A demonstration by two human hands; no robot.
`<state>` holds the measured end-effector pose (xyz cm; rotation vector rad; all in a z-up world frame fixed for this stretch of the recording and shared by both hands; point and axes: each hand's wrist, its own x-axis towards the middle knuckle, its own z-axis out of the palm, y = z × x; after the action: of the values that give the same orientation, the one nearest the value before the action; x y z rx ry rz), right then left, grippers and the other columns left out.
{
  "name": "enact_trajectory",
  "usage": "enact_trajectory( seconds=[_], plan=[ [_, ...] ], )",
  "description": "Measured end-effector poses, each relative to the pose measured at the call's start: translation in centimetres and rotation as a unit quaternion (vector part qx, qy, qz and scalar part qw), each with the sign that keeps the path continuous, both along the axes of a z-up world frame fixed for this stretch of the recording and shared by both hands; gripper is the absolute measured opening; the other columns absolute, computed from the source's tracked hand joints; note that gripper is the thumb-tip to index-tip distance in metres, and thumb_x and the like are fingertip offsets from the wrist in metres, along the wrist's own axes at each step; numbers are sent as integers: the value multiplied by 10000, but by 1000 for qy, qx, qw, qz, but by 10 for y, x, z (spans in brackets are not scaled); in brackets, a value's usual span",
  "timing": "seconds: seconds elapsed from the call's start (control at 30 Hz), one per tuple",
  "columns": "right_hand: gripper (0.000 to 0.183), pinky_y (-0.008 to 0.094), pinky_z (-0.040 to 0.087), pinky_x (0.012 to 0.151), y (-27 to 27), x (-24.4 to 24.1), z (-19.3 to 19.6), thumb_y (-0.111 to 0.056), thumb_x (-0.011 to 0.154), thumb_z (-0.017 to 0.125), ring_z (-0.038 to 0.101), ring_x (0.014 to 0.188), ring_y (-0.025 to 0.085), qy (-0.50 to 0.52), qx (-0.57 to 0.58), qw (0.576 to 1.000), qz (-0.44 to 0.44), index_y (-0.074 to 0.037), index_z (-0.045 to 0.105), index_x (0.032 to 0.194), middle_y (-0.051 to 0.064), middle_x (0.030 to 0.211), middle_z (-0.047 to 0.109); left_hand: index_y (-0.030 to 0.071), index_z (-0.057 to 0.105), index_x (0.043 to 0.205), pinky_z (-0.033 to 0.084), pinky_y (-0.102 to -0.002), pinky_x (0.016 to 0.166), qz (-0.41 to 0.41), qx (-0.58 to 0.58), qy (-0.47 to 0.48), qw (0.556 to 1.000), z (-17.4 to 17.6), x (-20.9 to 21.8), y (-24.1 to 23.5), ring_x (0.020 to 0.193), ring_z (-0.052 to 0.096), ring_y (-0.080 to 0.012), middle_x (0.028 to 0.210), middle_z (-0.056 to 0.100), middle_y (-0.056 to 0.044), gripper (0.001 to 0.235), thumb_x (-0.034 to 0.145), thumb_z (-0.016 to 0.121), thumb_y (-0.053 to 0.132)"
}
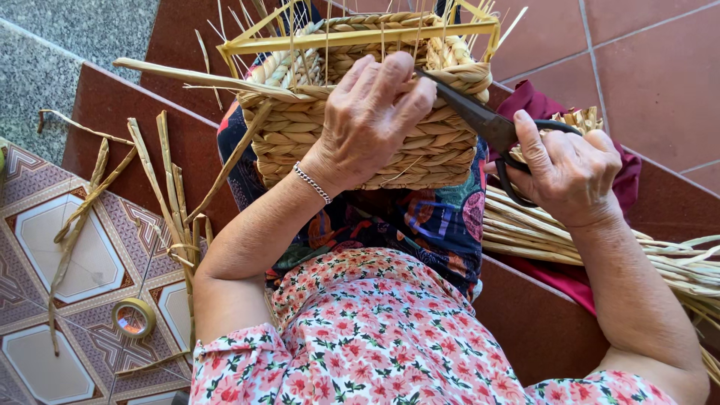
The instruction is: The person weaves a basket using dried palm leaves, interlacing them through a pre-formed frame. They use shears to trim excess material and continue weaving the sides of the basket.
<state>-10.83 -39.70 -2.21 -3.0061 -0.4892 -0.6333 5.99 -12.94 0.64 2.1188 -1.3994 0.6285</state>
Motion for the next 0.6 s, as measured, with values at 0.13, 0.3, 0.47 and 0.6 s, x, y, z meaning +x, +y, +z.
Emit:
enact_trajectory(
  seconds=[0.13,0.3,0.47,0.6],
  plan=[
    [687,356,411,608,-5,-10,-2,-489,907,799,588,631,190,11,40,999,3,15,674,1357,48,752,618,58,619,1002,616,-372,813,-17,-56,104,993,14,-6,8,855,656,-215,1012,591,-90,94,966,677,-6],
    [632,293,469,677,-11,-35,-10,-296,958,926,590,674,145,53,261,960,-88,8,631,1428,4,759,562,4,668,886,598,-458,820,-61,17,174,983,49,-25,51,854,682,-303,930,660,-127,137,752,640,-8],
    [672,302,484,679,-1,-32,-6,-308,936,978,575,672,154,53,271,958,-82,17,653,1426,1,743,559,-35,680,1123,604,-377,833,-25,0,107,994,23,-5,37,955,690,-278,1109,692,-152,161,969,702,9],
    [697,315,454,639,17,-27,25,-343,833,963,553,620,162,88,240,964,-67,-10,679,1375,-2,745,580,-13,683,1200,612,-286,820,-9,-104,186,977,6,7,35,966,722,-212,1130,696,-146,123,1089,682,40]
  ],
)
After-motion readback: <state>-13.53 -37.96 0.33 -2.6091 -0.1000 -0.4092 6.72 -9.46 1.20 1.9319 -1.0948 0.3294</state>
